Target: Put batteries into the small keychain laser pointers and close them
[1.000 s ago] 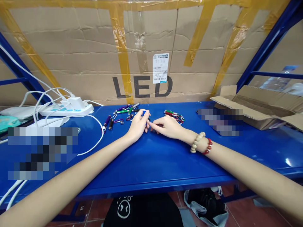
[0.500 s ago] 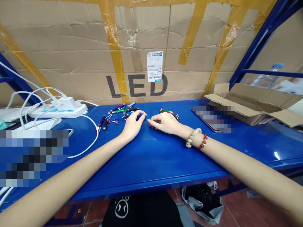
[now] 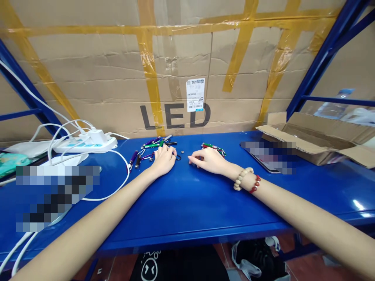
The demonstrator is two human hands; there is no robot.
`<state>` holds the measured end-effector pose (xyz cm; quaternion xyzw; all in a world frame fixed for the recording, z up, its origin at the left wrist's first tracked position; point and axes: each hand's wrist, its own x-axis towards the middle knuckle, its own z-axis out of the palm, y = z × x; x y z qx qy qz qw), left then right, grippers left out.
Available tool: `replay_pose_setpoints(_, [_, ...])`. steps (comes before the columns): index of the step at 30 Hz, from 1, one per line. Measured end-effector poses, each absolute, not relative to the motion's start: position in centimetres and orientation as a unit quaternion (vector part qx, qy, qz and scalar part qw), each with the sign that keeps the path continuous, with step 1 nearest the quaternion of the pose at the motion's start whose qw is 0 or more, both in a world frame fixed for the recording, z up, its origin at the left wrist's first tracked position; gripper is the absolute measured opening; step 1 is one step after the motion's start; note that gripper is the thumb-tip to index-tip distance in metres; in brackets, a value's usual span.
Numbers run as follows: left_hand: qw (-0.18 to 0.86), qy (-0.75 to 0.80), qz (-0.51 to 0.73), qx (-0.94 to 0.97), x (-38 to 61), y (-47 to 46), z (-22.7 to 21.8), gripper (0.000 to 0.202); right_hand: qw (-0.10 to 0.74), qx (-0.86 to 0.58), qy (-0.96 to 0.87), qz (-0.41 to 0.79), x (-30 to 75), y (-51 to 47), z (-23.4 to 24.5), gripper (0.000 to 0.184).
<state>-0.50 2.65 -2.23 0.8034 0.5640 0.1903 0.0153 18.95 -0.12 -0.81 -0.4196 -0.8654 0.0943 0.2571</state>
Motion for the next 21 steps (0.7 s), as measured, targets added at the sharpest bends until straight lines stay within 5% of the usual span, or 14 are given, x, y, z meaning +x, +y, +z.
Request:
replay_pose_setpoints(16, [-0.102,0.53,0.236,0.808,0.2,0.5,-0.7,0.022,0.265,-0.476,-0.839,-0.012,20.3,-1.1,0.7,0.034])
replay_pose_setpoints(21, [-0.114,0.447,0.308,0.832,0.2,-6.4,1.3,0.019,0.37,-0.435,-0.818,-0.062,23.0,-3.8,3.1,0.032])
